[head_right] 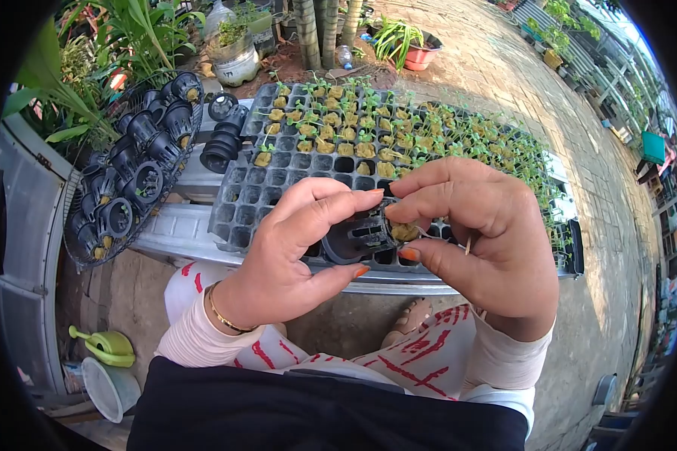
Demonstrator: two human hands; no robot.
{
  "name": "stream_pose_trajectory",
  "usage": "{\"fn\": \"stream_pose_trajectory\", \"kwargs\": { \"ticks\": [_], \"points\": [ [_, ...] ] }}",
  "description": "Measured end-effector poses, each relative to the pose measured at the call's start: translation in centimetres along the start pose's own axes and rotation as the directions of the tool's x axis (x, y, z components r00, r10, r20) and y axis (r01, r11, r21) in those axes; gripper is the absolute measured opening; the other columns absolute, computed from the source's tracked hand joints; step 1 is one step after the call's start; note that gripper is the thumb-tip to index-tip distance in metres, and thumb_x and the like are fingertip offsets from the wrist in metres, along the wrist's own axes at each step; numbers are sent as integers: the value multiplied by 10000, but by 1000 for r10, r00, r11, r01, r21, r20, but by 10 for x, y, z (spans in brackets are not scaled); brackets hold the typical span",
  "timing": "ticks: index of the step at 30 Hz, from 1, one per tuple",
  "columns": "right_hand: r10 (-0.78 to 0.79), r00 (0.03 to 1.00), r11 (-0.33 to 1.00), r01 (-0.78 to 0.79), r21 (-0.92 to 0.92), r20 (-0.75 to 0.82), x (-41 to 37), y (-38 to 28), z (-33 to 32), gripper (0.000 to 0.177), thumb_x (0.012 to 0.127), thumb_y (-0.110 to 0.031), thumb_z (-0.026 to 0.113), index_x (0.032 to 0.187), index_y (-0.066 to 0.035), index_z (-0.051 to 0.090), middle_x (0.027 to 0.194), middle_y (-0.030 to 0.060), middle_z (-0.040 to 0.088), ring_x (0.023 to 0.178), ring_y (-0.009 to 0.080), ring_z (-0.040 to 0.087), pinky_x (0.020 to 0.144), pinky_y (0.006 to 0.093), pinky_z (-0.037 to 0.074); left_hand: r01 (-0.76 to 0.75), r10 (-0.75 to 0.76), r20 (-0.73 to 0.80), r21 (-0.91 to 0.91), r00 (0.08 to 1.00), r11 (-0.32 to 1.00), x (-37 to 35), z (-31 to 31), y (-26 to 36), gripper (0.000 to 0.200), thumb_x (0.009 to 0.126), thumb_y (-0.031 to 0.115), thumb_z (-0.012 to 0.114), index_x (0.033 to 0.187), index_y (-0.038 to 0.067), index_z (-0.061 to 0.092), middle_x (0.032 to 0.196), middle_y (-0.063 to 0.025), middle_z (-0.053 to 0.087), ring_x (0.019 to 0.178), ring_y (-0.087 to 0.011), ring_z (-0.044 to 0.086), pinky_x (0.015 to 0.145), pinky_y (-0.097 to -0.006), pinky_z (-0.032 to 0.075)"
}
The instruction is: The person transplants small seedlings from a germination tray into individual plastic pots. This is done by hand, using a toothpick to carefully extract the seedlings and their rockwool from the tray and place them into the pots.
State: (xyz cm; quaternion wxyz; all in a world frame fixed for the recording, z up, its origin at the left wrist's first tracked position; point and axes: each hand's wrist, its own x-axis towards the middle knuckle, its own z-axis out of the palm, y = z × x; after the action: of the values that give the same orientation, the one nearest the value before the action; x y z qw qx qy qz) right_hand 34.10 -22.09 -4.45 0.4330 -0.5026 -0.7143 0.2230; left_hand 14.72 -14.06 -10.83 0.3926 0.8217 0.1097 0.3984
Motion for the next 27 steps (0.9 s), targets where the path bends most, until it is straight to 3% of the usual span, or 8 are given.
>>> {"fn": "stream_pose_trajectory", "kwargs": {
  "ticks": [3, 6, 8, 10, 11, 13, 19, 27],
  "points": [
    [47, 999, 999, -47, 20, -11, 1, 0, -2, 267, 592, 38, 654, 855, -7, 668, 828, 81, 628, 630, 94, 524, 492, 208, 351, 41, -39, 41, -45, 998, 998, 2, 4, -3, 625, 639, -41, 711, 1229, 17, 513, 1070, -110, 509, 999, -203, 521, 867, -292, 419],
    [23, 1000, 1000, -23, -3, -6, 6, 0, -8, 258, 593, 43, 647, 847, -5, 665, 805, 80, 630, 620, 95, 522, 486, 206, 342, 57, -48, 41, -248, 998, 967, 4, 14, -11, 642, 659, -93, 656, 1260, 17, 458, 1082, -128, 456, 963, -225, 530, 822, -305, 447],
    [2, 1000, 999, -1, -41, 26, 12, -6, -14, 254, 596, 47, 639, 844, -3, 662, 790, 79, 630, 615, 99, 523, 487, 206, 341, 178, -166, 74, -589, 983, 788, 5, 18, -10, 638, 696, -118, 627, 1287, -1, 417, 1139, -105, 456, 1063, -180, 512, 895, -295, 440],
    [122, 985, 989, -111, -97, 121, 18, -17, -18, 221, 601, 45, 653, 821, 22, 655, 850, 135, 618, 812, 193, 592, 699, 259, 440, 240, -192, 146, -652, 970, 719, 7, 18, -12, 650, 713, -124, 621, 1306, -6, 383, 1185, -95, 454, 1114, -174, 488, 935, -302, 422],
    [128, 985, 988, -116, -101, 117, 21, -18, -19, 221, 601, 45, 653, 821, 22, 655, 850, 135, 618, 812, 193, 592, 699, 259, 440, 303, -215, 215, -701, 953, 645, 8, 17, -13, 663, 729, -130, 616, 1325, -10, 349, 1231, -85, 451, 1164, -168, 463, 975, -309, 405],
    [-19, 976, 983, 57, -173, 219, 28, -19, -20, 211, 589, 52, 635, 795, 9, 650, 823, 130, 621, 779, 202, 604, 669, 270, 451, 326, -219, 243, -741, 945, 587, 9, 16, -12, 665, 729, -134, 612, 1325, -13, 342, 1242, -92, 447, 1168, -168, 462, 980, -312, 403],
    [-54, 961, 956, 128, -264, 270, 37, -30, -21, 199, 587, 48, 633, 778, -5, 648, 819, 133, 624, 748, 215, 616, 643, 279, 459, 343, -203, 277, -781, 939, 522, 10, 12, -13, 660, 728, -146, 601, 1320, -18, 338, 1257, -107, 441, 1173, -170, 460, 979, -318, 407],
    [-82, 940, 967, 156, -204, 330, 40, -28, -23, 213, 579, 56, 633, 782, -4, 652, 862, 159, 622, 751, 211, 615, 645, 278, 458, 316, -189, 254, -796, 949, 517, 8, 9, -12, 673, 729, -164, 599, 1328, -9, 333, 1278, -108, 420, 1182, -181, 454, 971, -321, 417]
  ]
}}
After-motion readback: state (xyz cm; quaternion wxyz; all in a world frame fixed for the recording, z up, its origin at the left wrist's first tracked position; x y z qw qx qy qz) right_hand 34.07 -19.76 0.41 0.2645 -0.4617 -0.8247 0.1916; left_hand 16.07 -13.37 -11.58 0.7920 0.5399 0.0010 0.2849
